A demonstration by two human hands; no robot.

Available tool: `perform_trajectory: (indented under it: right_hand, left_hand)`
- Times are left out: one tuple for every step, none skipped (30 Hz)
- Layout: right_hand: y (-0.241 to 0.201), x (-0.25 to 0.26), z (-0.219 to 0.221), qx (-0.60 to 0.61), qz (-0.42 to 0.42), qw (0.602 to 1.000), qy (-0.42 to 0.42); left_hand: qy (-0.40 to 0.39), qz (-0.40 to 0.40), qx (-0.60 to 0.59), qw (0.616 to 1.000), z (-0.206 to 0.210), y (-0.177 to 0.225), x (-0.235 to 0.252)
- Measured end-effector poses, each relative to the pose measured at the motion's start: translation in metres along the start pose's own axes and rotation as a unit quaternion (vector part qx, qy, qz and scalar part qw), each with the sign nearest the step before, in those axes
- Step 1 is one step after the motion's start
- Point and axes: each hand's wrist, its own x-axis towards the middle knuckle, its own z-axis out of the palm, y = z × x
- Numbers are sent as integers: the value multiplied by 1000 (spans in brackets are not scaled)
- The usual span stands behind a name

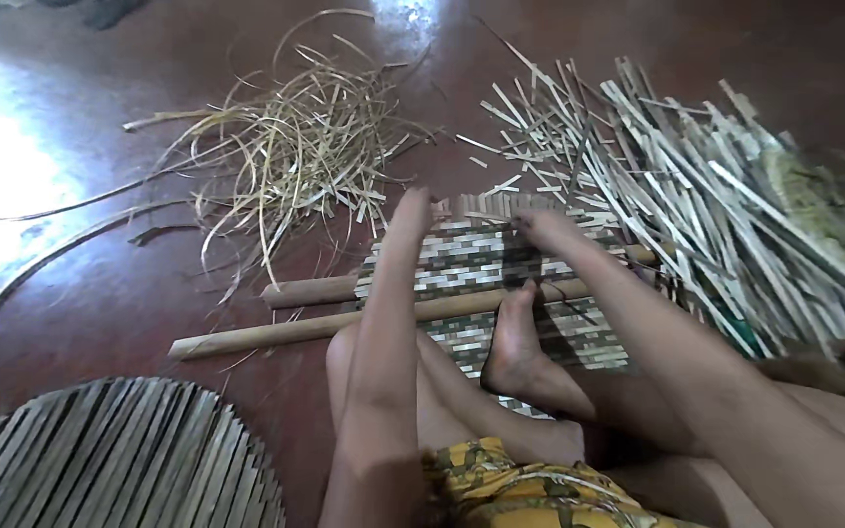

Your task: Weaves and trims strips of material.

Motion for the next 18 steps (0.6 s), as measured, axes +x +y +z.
perform_trajectory:
  right_hand:
    - [-10, 3, 1, -8, -13, 1000, -5]
    - [-19, 6, 2, -15, -18, 1000, -15]
    - [-26, 9, 1, -21, -14, 999, -29]
    - [-31, 13, 1, -26, -3, 999, -39]
    - [-32, 17, 2, -23, 11, 999, -47]
    - [-31, 18, 2, -17, 27, 998, -50]
    - [-32, 18, 1, -8, 41, 998, -53]
    - [-31, 17, 1, -1, 49, 997, -51]
    - [-29, 16, 3, 7, 49, 998, -47]
    - [-26, 16, 5, 14, 46, 998, -42]
    - [-24, 15, 7, 21, 43, 998, -42]
    - [-22, 15, 9, 28, 41, 998, -41]
    - [-21, 15, 11, 34, 41, 998, -40]
    - [-20, 15, 12, 39, 43, 998, -40]
    - [-19, 15, 11, 42, 44, 997, -40]
    - [-19, 14, 12, 47, 44, 997, -41]
    - [-20, 14, 12, 53, 46, 997, -43]
    - [-19, 15, 13, 56, 48, 996, -44]
  left_hand:
    - [7, -17, -7, 1000, -5, -13, 1]
    - [5, -38, -23, 999, -9, -26, 1]
    - [3, -54, -48, 997, -11, -38, 3]
    - [1, -62, -80, 995, -10, -51, 7]
    - [-3, -61, -117, 991, -7, -61, 12]
    - [-10, -60, -156, 986, -4, -68, 16]
    - [-18, -63, -190, 980, -1, -71, 19]
    - [-24, -67, -220, 973, 4, -74, 23]
    - [-26, -71, -239, 968, 7, -76, 26]
    - [-26, -75, -251, 965, 9, -77, 27]
    - [-25, -77, -254, 964, 9, -77, 29]
    - [-27, -75, -248, 965, 7, -76, 29]
    - [-30, -71, -242, 967, 5, -75, 30]
    - [-31, -64, -236, 969, 4, -75, 31]
    - [-34, -58, -229, 971, 1, -73, 31]
    - [-44, -53, -224, 972, -3, -71, 29]
    - [-55, -49, -223, 972, -6, -70, 26]
    - [-63, -48, -222, 972, -10, -68, 23]
